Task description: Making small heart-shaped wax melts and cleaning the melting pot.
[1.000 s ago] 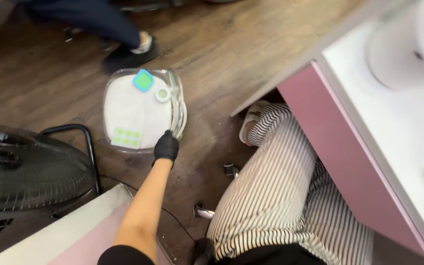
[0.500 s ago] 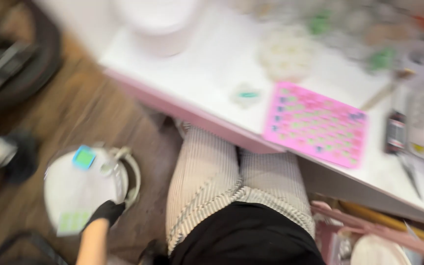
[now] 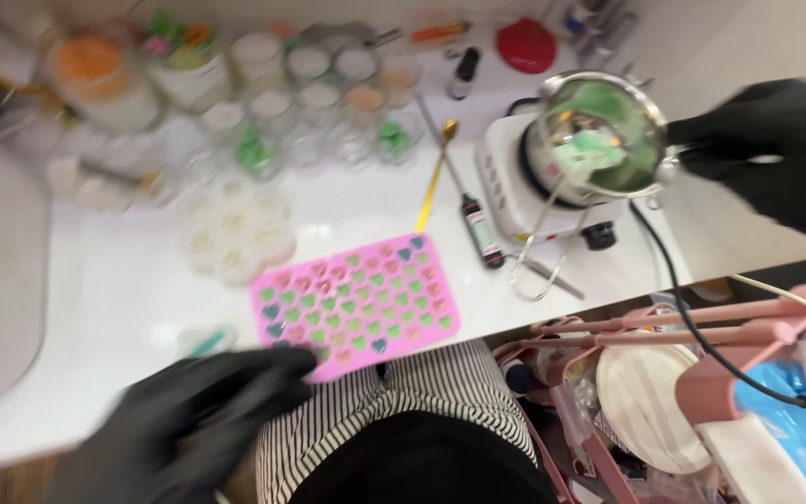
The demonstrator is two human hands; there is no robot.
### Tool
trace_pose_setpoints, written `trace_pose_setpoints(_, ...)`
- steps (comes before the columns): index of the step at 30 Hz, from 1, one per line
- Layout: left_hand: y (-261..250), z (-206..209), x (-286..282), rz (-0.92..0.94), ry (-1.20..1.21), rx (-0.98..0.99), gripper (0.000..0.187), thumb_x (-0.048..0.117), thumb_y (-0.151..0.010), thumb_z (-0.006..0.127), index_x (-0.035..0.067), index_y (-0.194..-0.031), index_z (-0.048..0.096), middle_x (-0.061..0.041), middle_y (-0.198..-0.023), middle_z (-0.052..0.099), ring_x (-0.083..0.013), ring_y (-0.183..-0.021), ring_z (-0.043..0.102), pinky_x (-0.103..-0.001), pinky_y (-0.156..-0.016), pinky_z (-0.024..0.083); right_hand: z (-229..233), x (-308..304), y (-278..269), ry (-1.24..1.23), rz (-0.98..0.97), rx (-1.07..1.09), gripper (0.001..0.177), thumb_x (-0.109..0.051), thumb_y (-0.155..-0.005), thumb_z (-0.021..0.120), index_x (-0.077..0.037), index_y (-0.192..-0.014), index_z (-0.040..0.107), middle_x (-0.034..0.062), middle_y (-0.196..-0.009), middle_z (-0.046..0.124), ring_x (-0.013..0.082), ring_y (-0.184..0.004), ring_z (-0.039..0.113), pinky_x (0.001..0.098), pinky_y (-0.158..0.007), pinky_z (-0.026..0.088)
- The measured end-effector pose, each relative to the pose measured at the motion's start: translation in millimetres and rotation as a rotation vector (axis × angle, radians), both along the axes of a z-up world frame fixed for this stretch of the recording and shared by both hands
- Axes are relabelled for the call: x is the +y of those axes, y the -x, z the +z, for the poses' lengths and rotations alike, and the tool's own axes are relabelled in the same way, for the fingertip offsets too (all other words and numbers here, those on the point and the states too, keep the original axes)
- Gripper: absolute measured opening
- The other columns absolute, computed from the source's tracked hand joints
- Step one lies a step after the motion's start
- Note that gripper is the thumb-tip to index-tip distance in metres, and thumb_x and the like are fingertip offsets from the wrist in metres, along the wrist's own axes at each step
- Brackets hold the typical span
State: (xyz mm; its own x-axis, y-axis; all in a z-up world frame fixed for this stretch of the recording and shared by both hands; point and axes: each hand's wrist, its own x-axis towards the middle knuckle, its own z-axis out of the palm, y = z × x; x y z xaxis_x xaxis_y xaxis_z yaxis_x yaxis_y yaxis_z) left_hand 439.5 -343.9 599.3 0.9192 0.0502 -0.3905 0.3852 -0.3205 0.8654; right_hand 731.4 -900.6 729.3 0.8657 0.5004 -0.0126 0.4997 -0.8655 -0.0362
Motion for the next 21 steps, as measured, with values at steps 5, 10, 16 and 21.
trace_pose_setpoints(5,-120,56,-135,-0.22,0.15,-0.392,0.05,0.033,-0.1,0.06,0.009,-0.143,0.057,-0.011,-0.121,0.076,-0.0205,-0.108,0.074,-0.034,-0.09,0.058,-1,101,-10,0.092,0.141,0.049,0.039,-0.013,-0.081,0.077,-0.015,-0.12,0.077,0.0127,-0.111,0.074,0.0322,-0.088,0.071,0.0409,-0.077,0.057)
trace_pose_setpoints(10,-190,57,-210,-0.325,0.474,0.022,0.053,0.033,-0.092,0.068,0.01,-0.137,0.053,-0.01,-0.102,0.077,-0.0157,-0.082,0.073,-0.028,-0.067,0.054,-35,117,-42,0.085,0.175,0.276,0.031,-0.016,-0.081,0.071,-0.013,-0.112,0.074,0.0098,-0.097,0.076,0.0263,-0.084,0.073,0.036,-0.073,0.057)
trace_pose_setpoints(16,-208,46,-235,-0.349,0.619,0.226,0.033,0.029,-0.095,0.063,0.008,-0.12,0.059,-0.006,-0.062,0.065,-0.0125,-0.048,0.058,-0.027,-0.047,0.043,-50,142,-52,-0.502,-0.368,0.712,0.024,-0.025,-0.099,0.057,-0.015,-0.113,0.074,0.0073,-0.086,0.071,0.0169,-0.071,0.065,0.0318,-0.062,0.053)
trace_pose_setpoints(21,-200,30,-237,-0.378,0.477,0.16,0.027,0.029,-0.098,0.064,0.007,-0.113,0.062,-0.005,-0.061,0.062,-0.0087,-0.051,0.058,-0.026,-0.051,0.047,-79,115,-69,-0.674,0.205,0.546,0.015,-0.017,-0.096,0.061,-0.005,-0.099,0.07,0.0094,-0.089,0.071,0.0188,-0.075,0.064,0.0321,-0.068,0.052)
